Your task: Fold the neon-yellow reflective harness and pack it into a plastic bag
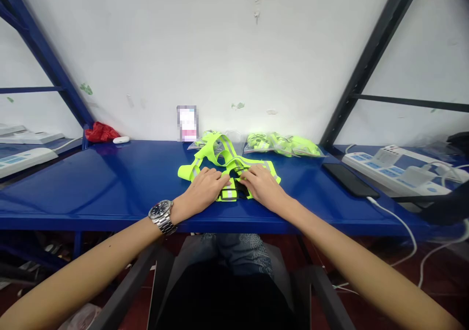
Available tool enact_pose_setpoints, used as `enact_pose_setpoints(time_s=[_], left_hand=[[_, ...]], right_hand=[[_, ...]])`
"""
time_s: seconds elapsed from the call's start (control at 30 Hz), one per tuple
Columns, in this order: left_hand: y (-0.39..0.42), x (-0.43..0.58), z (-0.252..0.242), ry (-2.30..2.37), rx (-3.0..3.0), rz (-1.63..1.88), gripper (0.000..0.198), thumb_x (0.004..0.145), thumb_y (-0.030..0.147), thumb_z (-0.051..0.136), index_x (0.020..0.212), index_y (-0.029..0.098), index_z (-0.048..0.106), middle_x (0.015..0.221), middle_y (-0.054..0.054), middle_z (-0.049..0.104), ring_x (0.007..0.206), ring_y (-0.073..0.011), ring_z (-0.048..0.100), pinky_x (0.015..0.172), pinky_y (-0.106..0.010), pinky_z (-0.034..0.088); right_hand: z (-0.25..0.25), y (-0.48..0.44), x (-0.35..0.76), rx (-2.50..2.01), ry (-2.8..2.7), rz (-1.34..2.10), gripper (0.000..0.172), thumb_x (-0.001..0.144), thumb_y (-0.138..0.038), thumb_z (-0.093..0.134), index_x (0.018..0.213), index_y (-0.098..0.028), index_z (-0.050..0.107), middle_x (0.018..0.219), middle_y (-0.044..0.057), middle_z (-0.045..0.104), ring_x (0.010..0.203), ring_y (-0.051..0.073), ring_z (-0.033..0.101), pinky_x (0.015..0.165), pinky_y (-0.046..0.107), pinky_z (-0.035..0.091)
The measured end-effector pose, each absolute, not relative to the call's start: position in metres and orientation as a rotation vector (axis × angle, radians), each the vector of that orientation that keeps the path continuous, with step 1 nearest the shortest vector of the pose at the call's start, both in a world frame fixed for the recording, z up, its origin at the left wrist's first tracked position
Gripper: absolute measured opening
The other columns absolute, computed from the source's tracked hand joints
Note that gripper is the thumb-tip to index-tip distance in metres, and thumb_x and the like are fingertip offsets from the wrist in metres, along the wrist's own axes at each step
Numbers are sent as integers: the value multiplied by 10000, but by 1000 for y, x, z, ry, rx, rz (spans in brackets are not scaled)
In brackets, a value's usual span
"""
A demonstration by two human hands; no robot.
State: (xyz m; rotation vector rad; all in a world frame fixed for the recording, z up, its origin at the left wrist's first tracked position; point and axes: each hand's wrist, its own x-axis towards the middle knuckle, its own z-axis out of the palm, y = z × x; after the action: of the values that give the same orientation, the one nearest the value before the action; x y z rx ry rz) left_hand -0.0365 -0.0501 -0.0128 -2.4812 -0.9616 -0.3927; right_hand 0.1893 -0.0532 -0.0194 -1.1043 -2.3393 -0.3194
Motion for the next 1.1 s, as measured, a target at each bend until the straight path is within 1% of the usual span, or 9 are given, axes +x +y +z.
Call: enact_pose_setpoints(time_s=[0.13, 0.27, 0.4, 0.57, 0.7, 0.83, 0.93, 1.0, 1.1], left_hand=[[-70, -37, 0, -1010, -2569, -345, 451, 1051, 411, 236, 920, 159, 585, 743, -46, 593, 696, -184, 519, 692, -331, 317], [-87, -31, 5, -981, -2490, -254, 569, 972, 615, 333, 1003, 119, 610, 893, -125, 631, 820, -256, 550, 734, -364, 349], [-83, -29, 1, -966, -2521, -262, 506, 1000, 534, 332, 954, 113, 610, 947, -138, 592, 856, -259, 519, 716, -350, 358], [-71, -39, 5, -1185, -2838, -511, 455, 1020, 508, 309, 921, 155, 578, 787, -53, 582, 739, -204, 533, 689, -316, 372], [-61, -44, 5, -1496, -2874, -638, 395, 1026, 498, 295, 1077, 171, 511, 654, 23, 513, 563, -172, 501, 582, -284, 330], [-46, -44, -8, -1469, -2588, -594, 321, 1026, 401, 338, 1027, 168, 559, 778, -44, 533, 706, -209, 527, 643, -308, 361], [-42, -46, -16, -1189, -2451, -574, 235, 1014, 248, 361, 1051, 179, 582, 936, -95, 553, 826, -219, 510, 707, -331, 372], [-46, -47, -15, -1031, -2490, -478, 257, 1018, 206, 330, 1001, 168, 584, 887, -85, 567, 789, -203, 501, 700, -326, 371], [-60, -47, -8, -982, -2538, -384, 353, 1036, 346, 322, 888, 145, 571, 800, -78, 581, 761, -209, 529, 705, -333, 395]], right_hand=[[-18, -59, 191, -1023, -2379, -257, 335, 1009, -308, 409, 871, -152, 672, 890, 115, 600, 863, 228, 516, 809, 372, 434], [-14, -68, 205, -920, -2451, -135, 343, 976, -418, 475, 1088, -148, 655, 1052, 140, 633, 1030, 265, 541, 938, 439, 444], [-10, -69, 218, -866, -2552, -108, 460, 922, -448, 558, 1274, -151, 573, 1176, 171, 630, 1138, 311, 527, 961, 476, 445], [4, -64, 215, -1053, -2545, -7, 285, 968, -340, 469, 1152, -172, 609, 910, 106, 685, 876, 259, 610, 771, 359, 435], [16, -50, 203, -1170, -2482, 247, 263, 965, -377, 459, 1028, -163, 599, 650, -10, 549, 610, 166, 500, 597, 259, 310], [17, -26, 192, -1221, -2463, 476, 372, 961, -433, 460, 754, -164, 613, 604, -20, 482, 560, 134, 447, 557, 250, 280], [11, -18, 187, -1252, -2453, 316, 346, 934, -460, 534, 821, -164, 672, 650, 13, 538, 655, 177, 522, 621, 269, 344], [6, -20, 185, -1190, -2409, 52, 278, 908, -427, 600, 931, -162, 678, 801, 68, 592, 816, 222, 557, 709, 298, 392], [-4, -32, 187, -1041, -2385, -224, 213, 955, -338, 540, 936, -156, 648, 908, 114, 593, 908, 239, 540, 807, 355, 422]])
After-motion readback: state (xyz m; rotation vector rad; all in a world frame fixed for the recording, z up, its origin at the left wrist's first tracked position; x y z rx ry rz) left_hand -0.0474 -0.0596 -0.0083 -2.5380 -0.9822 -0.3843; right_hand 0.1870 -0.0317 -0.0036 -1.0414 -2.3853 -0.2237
